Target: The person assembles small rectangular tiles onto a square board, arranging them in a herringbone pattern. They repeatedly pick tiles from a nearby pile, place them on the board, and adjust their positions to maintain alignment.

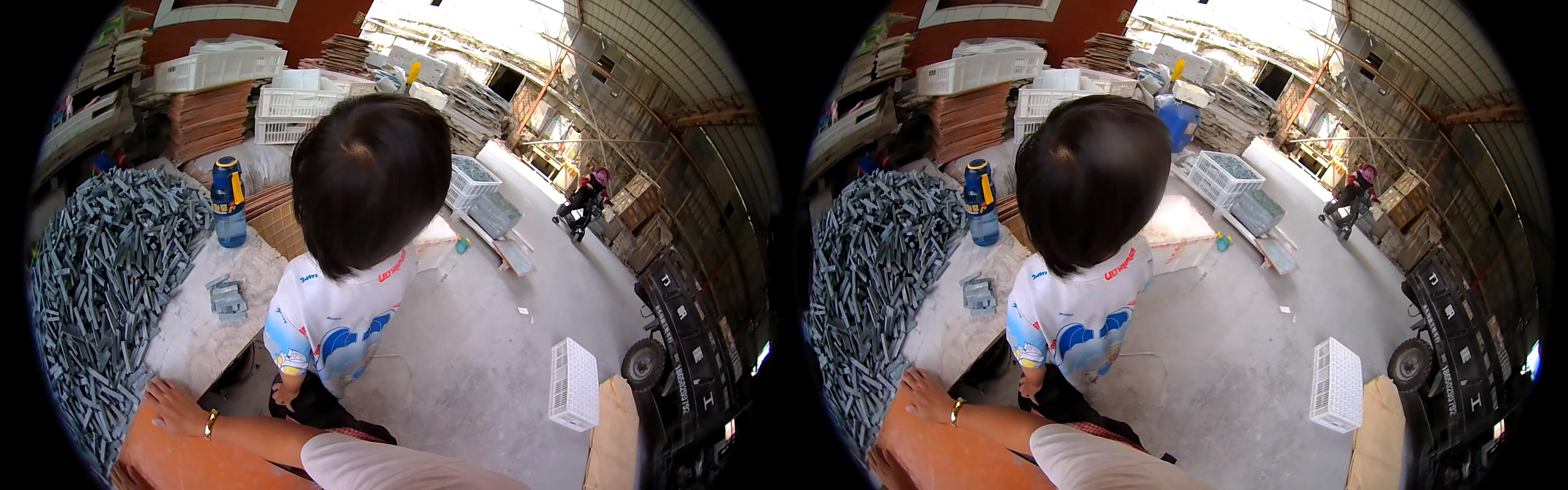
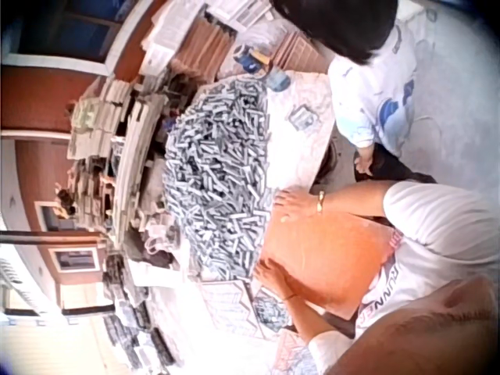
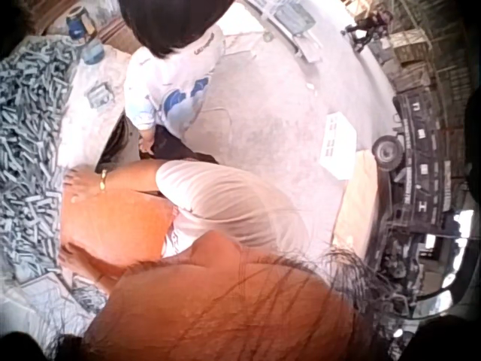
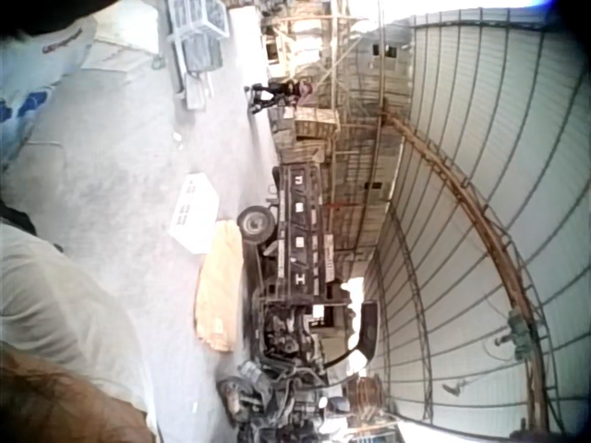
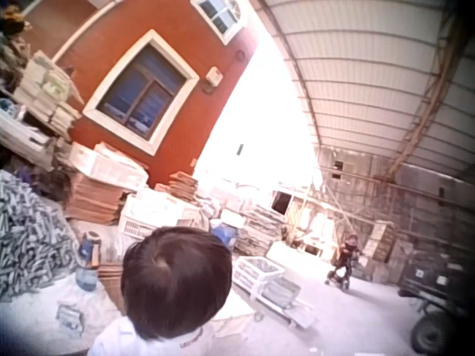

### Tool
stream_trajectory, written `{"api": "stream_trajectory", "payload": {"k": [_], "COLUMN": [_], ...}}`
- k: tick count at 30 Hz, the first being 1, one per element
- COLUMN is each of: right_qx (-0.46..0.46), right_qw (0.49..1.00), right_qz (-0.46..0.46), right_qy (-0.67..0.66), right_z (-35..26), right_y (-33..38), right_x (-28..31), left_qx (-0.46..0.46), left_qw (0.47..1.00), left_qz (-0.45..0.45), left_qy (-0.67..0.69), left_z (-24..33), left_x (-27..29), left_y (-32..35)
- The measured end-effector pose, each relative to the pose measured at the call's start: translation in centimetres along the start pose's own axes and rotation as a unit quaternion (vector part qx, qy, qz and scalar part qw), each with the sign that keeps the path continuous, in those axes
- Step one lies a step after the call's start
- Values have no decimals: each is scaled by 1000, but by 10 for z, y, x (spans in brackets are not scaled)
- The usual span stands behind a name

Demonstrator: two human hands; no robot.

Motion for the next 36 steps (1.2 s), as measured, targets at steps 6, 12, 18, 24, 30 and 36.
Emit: {"api": "stream_trajectory", "payload": {"k": [6, 12, 18, 24, 30, 36], "right_qx": [0, 5, 19, 19, 7, 2], "right_qw": [1000, 1000, 999, 999, 1000, 999], "right_qz": [13, -2, 48, 46, 12, -2], "right_qy": [-7, -8, -14, -20, -28, -33], "right_z": [0, 3, 0, 4, 5, 3], "right_y": [-1, 1, 1, 2, 2, 1], "right_x": [-2, -1, 0, -4, -4, -1], "left_qx": [-2, -4, 9, 26, 17, 16], "left_qw": [1000, 1000, 1000, 1000, 1000, 1000], "left_qz": [11, 16, 11, -6, -12, -5], "left_qy": [0, -4, 2, 11, 14, 19], "left_z": [-4, -10, -5, -2, 5, 7], "left_x": [-3, -9, -5, -2, 2, -1], "left_y": [0, -1, 0, 0, 0, 0]}}
Point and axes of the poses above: each hand's wrist, its own y-axis away from the middle knuckle, its own x-axis out of the back of the hand, z = x × y, the point moved 7 cm from there along -y, towards the middle knuckle, and after that the axes turned 11 degrees about x, right-handed, at the moved point
